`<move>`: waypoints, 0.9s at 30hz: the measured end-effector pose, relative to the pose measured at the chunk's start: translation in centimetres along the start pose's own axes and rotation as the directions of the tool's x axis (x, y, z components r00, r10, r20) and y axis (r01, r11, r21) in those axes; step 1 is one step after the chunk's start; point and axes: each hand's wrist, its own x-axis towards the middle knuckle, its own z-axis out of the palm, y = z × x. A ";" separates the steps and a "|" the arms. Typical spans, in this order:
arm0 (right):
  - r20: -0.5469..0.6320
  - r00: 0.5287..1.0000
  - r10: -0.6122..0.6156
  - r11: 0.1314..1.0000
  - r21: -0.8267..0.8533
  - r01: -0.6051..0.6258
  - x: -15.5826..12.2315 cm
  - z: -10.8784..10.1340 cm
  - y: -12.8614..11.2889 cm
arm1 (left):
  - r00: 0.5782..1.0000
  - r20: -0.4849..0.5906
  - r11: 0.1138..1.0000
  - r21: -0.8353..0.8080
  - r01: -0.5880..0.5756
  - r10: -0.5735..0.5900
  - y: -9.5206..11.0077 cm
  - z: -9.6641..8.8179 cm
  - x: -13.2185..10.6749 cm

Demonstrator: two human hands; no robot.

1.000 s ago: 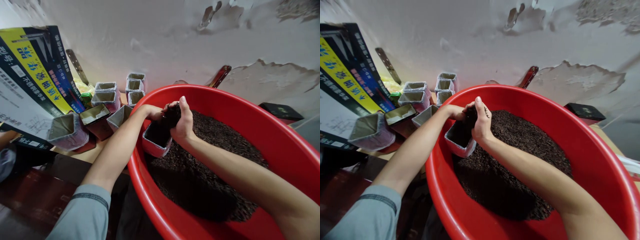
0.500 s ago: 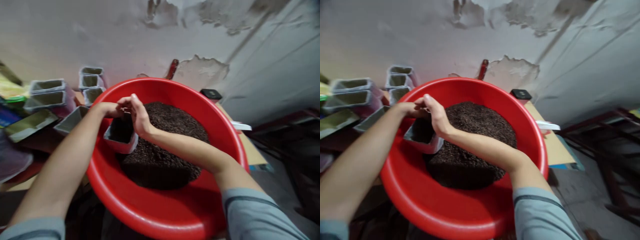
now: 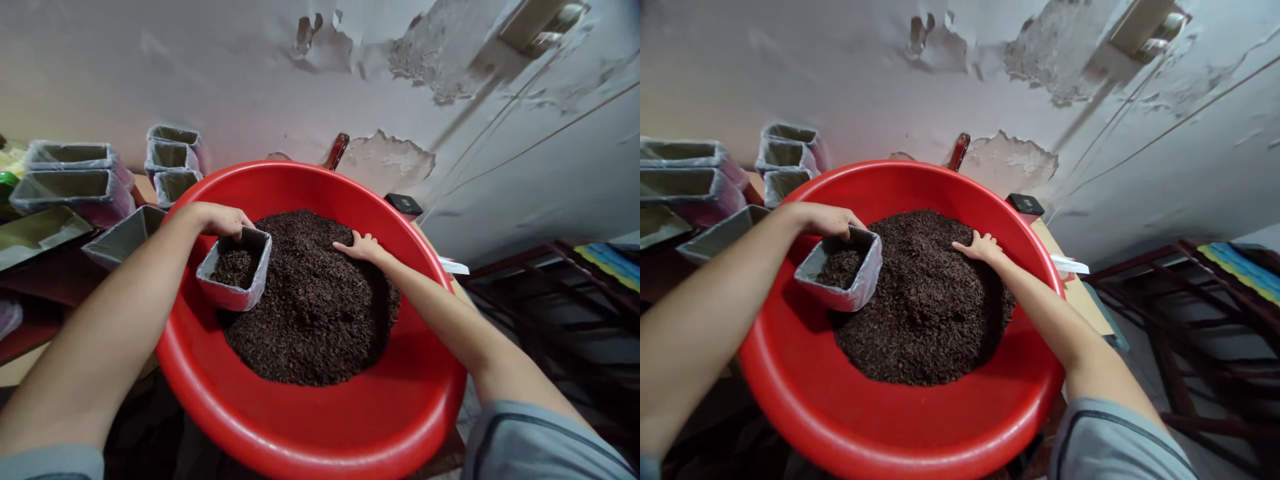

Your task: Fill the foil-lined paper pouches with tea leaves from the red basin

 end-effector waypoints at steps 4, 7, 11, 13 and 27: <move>0.047 0.998 -0.041 0.996 -0.073 0.045 0.9 1.2 1.2 | 1.000 -0.023 1.000 0.012 0.001 -0.001 -0.1 0.0 0.2; 0.073 0.992 -0.103 0.990 -0.085 0.109 1.7 1.2 1.6 | 1.000 -0.027 1.000 0.025 -0.008 0.009 -0.2 0.0 0.1; 0.075 0.988 -0.132 0.988 -0.070 0.138 2.2 1.3 1.7 | 0.999 -0.032 0.999 0.032 -0.031 0.032 -0.3 0.0 0.0; 0.061 0.986 -0.154 0.987 -0.042 0.156 2.0 1.4 1.6 | 0.999 -0.049 1.000 0.022 -0.019 0.020 -0.2 0.0 -0.1; -0.211 0.917 -0.338 0.753 0.523 0.398 -0.8 -0.4 -1.2 | 0.998 -0.043 0.999 0.002 -0.047 0.047 -0.8 -0.1 0.4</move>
